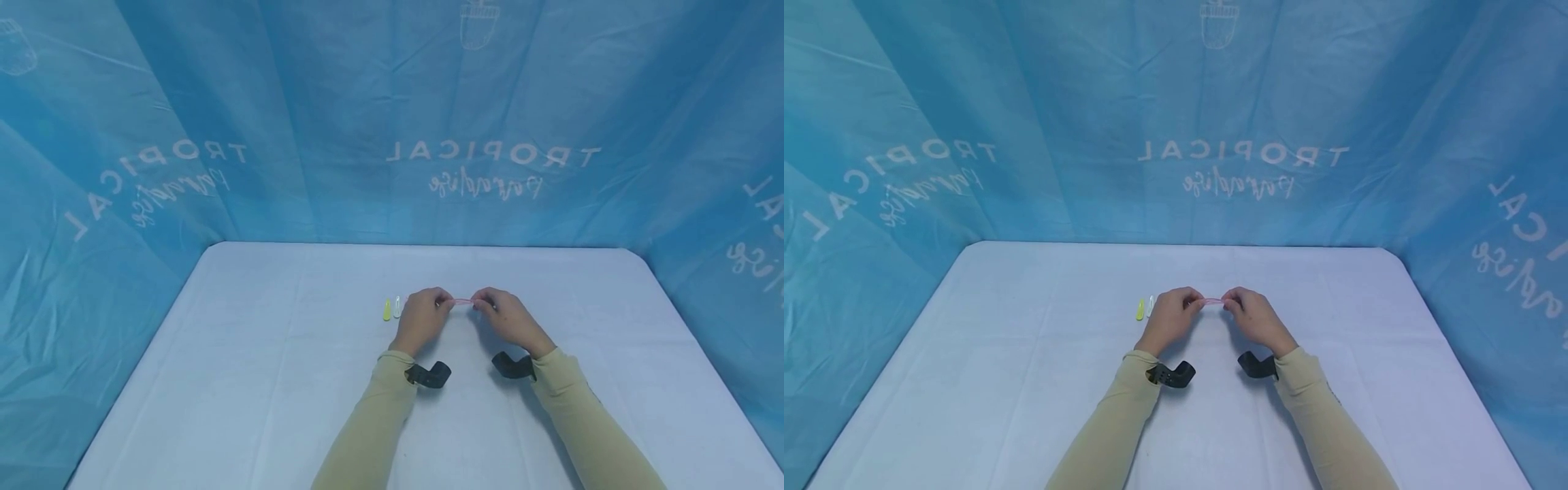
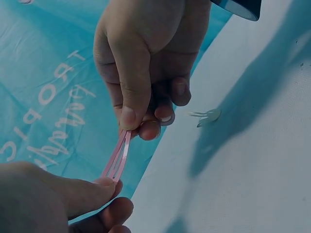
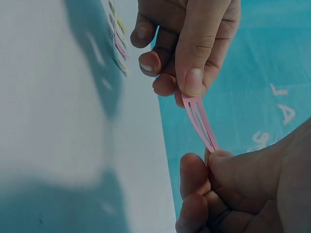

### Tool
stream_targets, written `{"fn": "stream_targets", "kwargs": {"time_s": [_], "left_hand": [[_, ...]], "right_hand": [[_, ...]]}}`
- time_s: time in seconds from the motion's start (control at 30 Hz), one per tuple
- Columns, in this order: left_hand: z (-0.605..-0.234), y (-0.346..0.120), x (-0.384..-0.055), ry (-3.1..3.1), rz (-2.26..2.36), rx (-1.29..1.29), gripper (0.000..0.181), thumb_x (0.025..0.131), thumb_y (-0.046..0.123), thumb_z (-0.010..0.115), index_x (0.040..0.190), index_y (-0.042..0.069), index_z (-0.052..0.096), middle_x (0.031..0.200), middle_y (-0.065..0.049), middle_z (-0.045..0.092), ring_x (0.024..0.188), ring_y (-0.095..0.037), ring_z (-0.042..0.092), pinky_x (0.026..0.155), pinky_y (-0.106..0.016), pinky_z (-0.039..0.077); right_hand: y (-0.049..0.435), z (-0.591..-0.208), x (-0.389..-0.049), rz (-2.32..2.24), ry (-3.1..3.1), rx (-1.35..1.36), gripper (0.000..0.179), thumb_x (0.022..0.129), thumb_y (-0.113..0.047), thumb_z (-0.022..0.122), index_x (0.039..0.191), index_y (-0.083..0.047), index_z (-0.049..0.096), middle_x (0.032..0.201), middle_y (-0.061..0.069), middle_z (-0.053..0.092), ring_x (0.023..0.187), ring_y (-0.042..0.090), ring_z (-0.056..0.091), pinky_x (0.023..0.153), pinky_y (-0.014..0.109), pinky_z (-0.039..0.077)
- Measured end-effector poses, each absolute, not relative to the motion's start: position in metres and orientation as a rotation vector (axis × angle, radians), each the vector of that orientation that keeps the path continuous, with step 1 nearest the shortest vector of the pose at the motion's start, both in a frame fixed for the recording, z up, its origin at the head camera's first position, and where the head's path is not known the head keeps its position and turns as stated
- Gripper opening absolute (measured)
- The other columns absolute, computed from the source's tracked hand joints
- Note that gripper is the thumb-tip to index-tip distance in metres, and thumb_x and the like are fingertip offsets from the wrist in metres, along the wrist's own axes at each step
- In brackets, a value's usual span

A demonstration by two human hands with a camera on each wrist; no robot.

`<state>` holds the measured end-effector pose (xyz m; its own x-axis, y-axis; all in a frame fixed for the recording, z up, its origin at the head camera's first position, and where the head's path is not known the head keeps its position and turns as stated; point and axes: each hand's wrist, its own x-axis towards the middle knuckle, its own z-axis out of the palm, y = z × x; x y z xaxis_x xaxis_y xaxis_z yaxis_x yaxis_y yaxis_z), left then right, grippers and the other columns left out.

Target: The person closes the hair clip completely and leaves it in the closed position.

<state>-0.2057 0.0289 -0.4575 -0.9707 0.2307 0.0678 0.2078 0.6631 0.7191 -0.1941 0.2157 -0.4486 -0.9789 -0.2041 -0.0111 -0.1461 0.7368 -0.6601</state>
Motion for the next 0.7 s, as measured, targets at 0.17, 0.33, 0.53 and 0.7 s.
{"fn": "stream_targets", "kwargs": {"time_s": [0.17,0.33,0.53,0.7], "left_hand": [[-0.4581,0.0285,-0.2068,2.823,1.213,0.395,0.016,0.1,0.022,0.063,0.107,0.012,0.074,0.098,0.001,0.071,0.093,-0.014,0.064,0.086,-0.032,0.051],[-0.4593,0.0282,-0.2067,2.81,1.205,0.405,0.015,0.101,0.021,0.062,0.107,0.012,0.073,0.099,0.001,0.07,0.093,-0.014,0.064,0.086,-0.032,0.051],[-0.4596,0.028,-0.2056,2.806,1.187,0.412,0.015,0.102,0.022,0.061,0.108,0.013,0.072,0.102,0.001,0.07,0.096,-0.014,0.064,0.088,-0.033,0.051],[-0.4602,0.0279,-0.206,2.81,1.212,0.439,0.017,0.102,0.022,0.061,0.11,0.013,0.072,0.104,0.001,0.07,0.097,-0.014,0.064,0.09,-0.033,0.051]], "right_hand": [[0.2157,-0.4499,-0.1947,-1.092,2.852,-0.306,0.023,0.106,-0.012,0.05,0.11,0.005,0.064,0.095,0.015,0.064,0.083,0.024,0.054,0.075,0.04,0.045],[0.2146,-0.4508,-0.1946,-1.098,2.845,-0.293,0.023,0.106,-0.011,0.047,0.109,0.005,0.063,0.094,0.014,0.063,0.081,0.024,0.052,0.072,0.038,0.043],[0.2144,-0.451,-0.1949,-1.091,2.831,-0.298,0.022,0.106,-0.009,0.046,0.109,0.006,0.062,0.092,0.014,0.062,0.078,0.022,0.05,0.068,0.036,0.041],[0.215,-0.4493,-0.1955,-1.076,2.829,-0.302,0.021,0.106,-0.009,0.046,0.108,0.006,0.061,0.092,0.014,0.06,0.079,0.023,0.051,0.07,0.037,0.042]]}}
